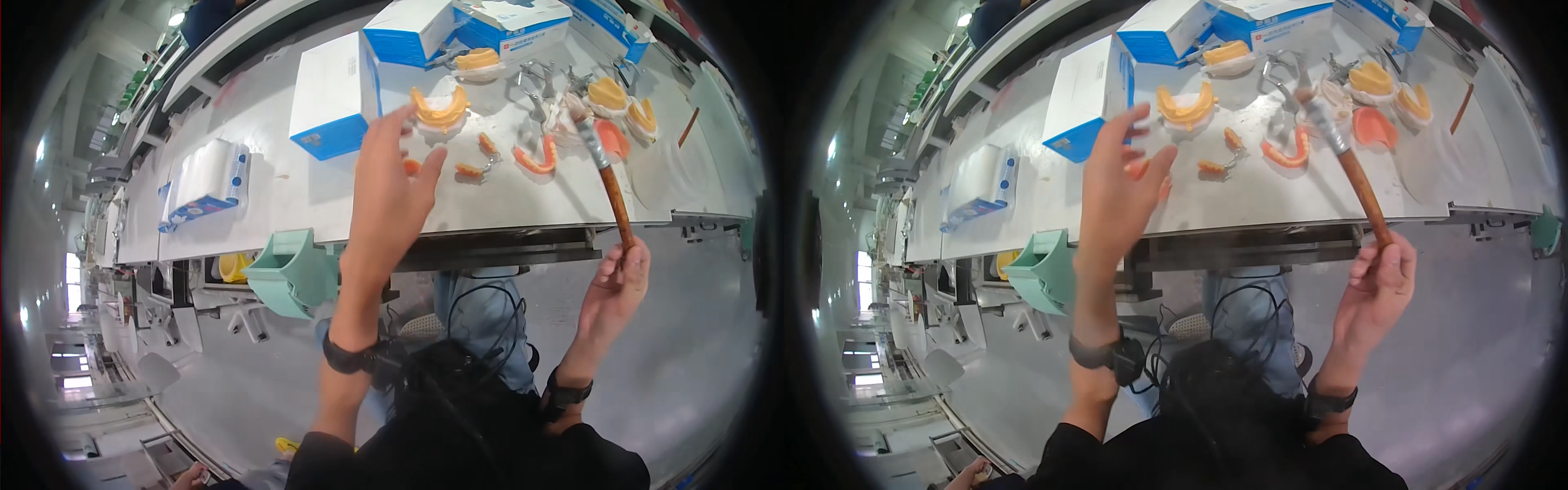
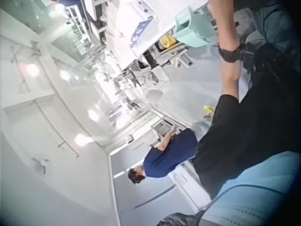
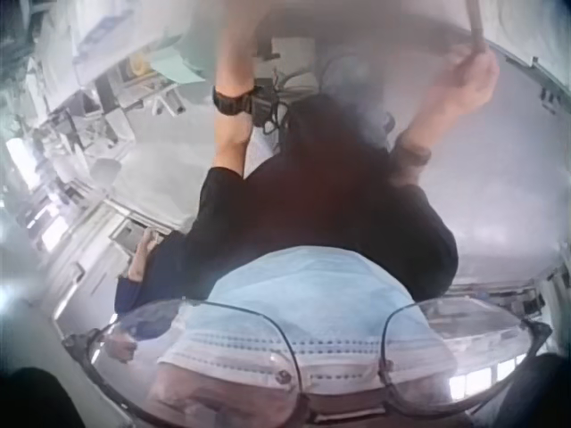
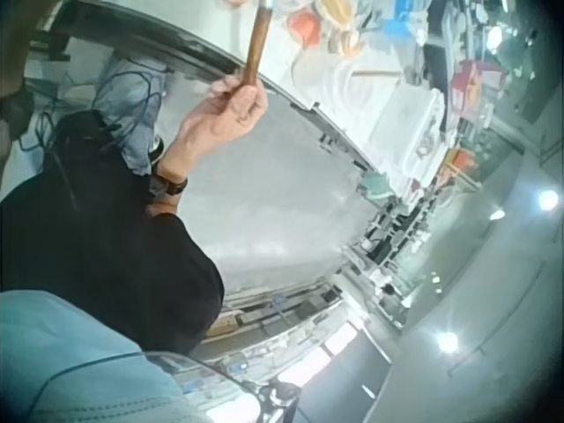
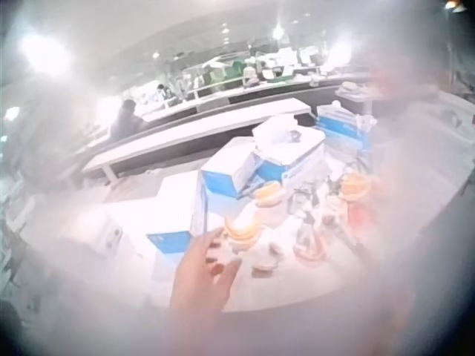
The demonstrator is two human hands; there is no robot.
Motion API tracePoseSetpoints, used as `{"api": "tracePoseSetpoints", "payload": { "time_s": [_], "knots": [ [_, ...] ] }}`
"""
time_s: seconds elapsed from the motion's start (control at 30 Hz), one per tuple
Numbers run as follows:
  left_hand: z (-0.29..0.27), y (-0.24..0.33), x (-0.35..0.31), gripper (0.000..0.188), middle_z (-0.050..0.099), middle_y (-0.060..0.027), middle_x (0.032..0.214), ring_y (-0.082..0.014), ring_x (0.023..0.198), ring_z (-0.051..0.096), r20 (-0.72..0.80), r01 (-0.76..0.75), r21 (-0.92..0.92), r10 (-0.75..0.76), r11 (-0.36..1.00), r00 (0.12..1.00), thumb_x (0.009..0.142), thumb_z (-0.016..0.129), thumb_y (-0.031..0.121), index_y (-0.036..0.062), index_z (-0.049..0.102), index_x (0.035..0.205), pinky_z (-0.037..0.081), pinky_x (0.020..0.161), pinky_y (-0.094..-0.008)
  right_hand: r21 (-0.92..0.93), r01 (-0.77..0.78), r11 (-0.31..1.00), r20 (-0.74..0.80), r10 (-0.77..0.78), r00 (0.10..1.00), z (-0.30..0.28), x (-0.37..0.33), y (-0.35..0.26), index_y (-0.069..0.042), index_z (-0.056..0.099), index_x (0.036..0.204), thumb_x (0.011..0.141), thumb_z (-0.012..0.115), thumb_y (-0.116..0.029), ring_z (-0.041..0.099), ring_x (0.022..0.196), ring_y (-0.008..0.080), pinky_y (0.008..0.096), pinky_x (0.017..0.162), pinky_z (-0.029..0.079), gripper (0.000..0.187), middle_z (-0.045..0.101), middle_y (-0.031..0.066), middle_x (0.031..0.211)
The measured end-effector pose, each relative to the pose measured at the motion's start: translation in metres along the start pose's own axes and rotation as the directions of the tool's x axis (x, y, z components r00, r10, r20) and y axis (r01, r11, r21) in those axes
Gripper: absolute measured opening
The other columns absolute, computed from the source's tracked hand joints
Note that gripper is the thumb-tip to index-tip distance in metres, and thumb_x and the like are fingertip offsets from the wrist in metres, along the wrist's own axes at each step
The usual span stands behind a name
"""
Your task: Cleaning and brushing debris from dental molds and articulators using a brush.
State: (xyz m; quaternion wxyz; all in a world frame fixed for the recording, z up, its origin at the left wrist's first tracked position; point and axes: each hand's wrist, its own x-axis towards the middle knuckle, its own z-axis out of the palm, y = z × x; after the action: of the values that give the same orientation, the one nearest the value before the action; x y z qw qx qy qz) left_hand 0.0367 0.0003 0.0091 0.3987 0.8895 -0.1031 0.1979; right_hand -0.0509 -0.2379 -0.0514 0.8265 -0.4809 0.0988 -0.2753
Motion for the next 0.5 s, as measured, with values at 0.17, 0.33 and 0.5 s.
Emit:
{"api": "tracePoseSetpoints", "payload": {
  "time_s": [0.17,0.33,0.5],
  "knots": [
    [0.043,-0.036,0.047,0.064,0.056,-0.0259,0.104,-0.0332,0.096,0.057,0.024,-0.121,0.339,0.120,0.933,0.993,0.070,0.075,0.021,-0.0128,0.044,0.115,0.045,0.082,-0.0372,0.245,-0.078,0.966,0.014,0.077,0.997,-0.021,0.016,0.004,0.002,0.050,0.105,0.094,0.049,-0.022,0.042,0.063,0.0037,0.0159,0.056,0.036,0.026,0.049,0.0014,0.077],
    [0.055,-0.043,0.056,0.066,0.054,-0.0263,0.102,-0.0364,0.098,0.054,0.016,0.057,0.256,-0.063,0.965,0.998,0.064,0.078,0.023,-0.0110,0.044,0.109,0.044,0.083,-0.0379,0.351,-0.141,0.926,0.002,0.150,0.989,-0.024,0.017,0.002,0.002,0.050,0.105,0.095,0.046,-0.022,0.040,0.063,0.0034,0.0162,0.055,0.035,0.026,0.046,0.0003,0.077],
    [0.049,-0.034,0.046,0.062,0.050,-0.0197,0.098,-0.0333,0.088,0.056,-0.045,-0.051,0.244,0.064,0.968,0.997,0.059,0.077,0.024,-0.0057,0.047,0.104,0.046,0.075,-0.0362,0.485,-0.202,0.851,0.035,0.212,0.977,-0.033,0.016,0.000,0.001,0.050,0.106,0.096,0.044,-0.022,0.038,0.064,0.0032,0.0166,0.054,0.034,0.026,0.044,-0.0005,0.078]
  ]
}}
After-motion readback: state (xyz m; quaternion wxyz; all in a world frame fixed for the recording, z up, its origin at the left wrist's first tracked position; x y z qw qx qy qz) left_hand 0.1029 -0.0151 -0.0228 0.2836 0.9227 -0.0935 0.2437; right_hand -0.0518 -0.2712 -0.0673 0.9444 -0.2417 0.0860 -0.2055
